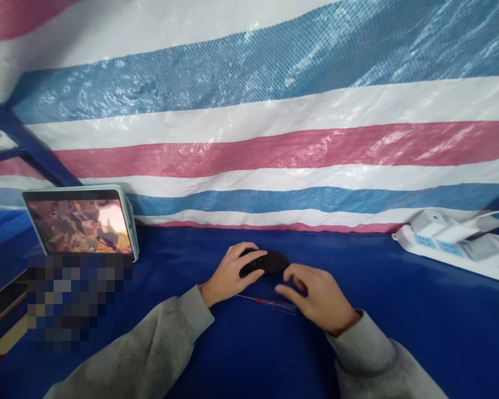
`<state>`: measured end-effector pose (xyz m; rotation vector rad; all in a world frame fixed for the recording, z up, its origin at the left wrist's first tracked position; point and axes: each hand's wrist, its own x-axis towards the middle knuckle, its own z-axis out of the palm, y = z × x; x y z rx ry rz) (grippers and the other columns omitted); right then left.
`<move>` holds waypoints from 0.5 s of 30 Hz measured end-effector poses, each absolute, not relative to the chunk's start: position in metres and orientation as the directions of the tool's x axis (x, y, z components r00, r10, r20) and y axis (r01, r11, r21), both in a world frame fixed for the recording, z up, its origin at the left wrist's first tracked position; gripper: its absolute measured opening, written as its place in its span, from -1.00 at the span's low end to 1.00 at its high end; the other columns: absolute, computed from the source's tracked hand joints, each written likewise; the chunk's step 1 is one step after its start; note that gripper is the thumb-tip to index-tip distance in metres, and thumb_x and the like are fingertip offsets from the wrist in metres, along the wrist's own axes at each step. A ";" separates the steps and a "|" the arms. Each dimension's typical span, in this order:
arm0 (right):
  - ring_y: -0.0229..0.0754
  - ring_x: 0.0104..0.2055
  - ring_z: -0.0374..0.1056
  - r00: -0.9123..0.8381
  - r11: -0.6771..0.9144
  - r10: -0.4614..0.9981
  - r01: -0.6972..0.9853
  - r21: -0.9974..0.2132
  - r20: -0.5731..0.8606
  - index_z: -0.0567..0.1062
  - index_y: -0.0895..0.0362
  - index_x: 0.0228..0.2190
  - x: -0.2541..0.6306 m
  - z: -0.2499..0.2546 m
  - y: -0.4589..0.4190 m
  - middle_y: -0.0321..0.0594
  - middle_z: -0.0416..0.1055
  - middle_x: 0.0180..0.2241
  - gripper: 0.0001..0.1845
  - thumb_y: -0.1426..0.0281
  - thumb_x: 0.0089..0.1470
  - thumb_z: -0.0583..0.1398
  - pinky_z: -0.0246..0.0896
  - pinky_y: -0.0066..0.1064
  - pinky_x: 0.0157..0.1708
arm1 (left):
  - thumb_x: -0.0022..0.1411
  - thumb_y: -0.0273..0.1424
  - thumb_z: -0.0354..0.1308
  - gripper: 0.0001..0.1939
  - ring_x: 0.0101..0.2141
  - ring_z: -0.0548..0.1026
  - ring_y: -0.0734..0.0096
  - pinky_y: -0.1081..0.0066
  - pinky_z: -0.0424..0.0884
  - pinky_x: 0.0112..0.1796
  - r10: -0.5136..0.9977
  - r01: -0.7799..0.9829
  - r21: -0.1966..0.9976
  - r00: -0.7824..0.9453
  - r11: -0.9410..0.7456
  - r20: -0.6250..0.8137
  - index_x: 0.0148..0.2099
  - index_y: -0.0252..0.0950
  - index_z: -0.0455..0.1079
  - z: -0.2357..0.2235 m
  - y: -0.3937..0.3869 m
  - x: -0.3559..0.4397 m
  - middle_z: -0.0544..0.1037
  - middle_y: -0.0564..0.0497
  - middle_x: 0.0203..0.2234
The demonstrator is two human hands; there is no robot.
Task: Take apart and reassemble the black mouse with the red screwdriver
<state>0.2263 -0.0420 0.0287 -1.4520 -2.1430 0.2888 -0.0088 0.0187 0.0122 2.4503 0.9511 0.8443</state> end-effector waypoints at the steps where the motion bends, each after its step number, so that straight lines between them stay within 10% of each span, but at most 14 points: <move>1: -0.30 -0.59 0.23 -0.368 0.429 0.903 0.785 -0.447 0.220 0.45 0.04 -0.42 0.227 0.031 -0.043 -0.41 0.27 -0.61 -0.64 0.00 0.09 0.23 0.12 -0.44 -0.54 | 0.37 -0.22 0.13 -0.62 0.09 0.38 0.20 0.17 0.25 0.15 0.708 0.476 0.540 0.588 -0.694 0.392 0.19 -0.13 0.37 0.012 0.019 -0.009 0.42 -0.07 0.06; 6: -0.25 -0.47 0.34 -0.495 0.465 0.868 0.787 -0.405 0.034 0.42 0.04 -0.44 0.224 0.032 -0.045 -0.33 0.42 -0.42 -0.81 0.25 0.00 0.31 0.14 -0.43 -0.48 | 0.43 -0.19 0.04 -0.63 0.11 0.38 0.21 0.18 0.24 0.16 0.727 0.475 0.573 0.579 -0.669 0.369 0.21 -0.12 0.35 0.015 0.018 -0.009 0.42 -0.05 0.08; 15: -0.28 -0.49 0.29 -0.466 0.531 0.846 0.686 -0.498 0.259 0.37 0.09 -0.42 0.227 0.036 -0.047 -0.30 0.40 -0.49 -0.82 0.28 0.19 0.12 0.16 -0.43 -0.45 | 0.48 -0.31 -0.05 -0.72 -0.07 0.49 0.28 0.26 0.32 0.01 0.772 0.374 0.679 0.389 -0.632 0.503 0.00 -0.20 0.48 0.013 0.018 -0.012 0.57 -0.04 -0.11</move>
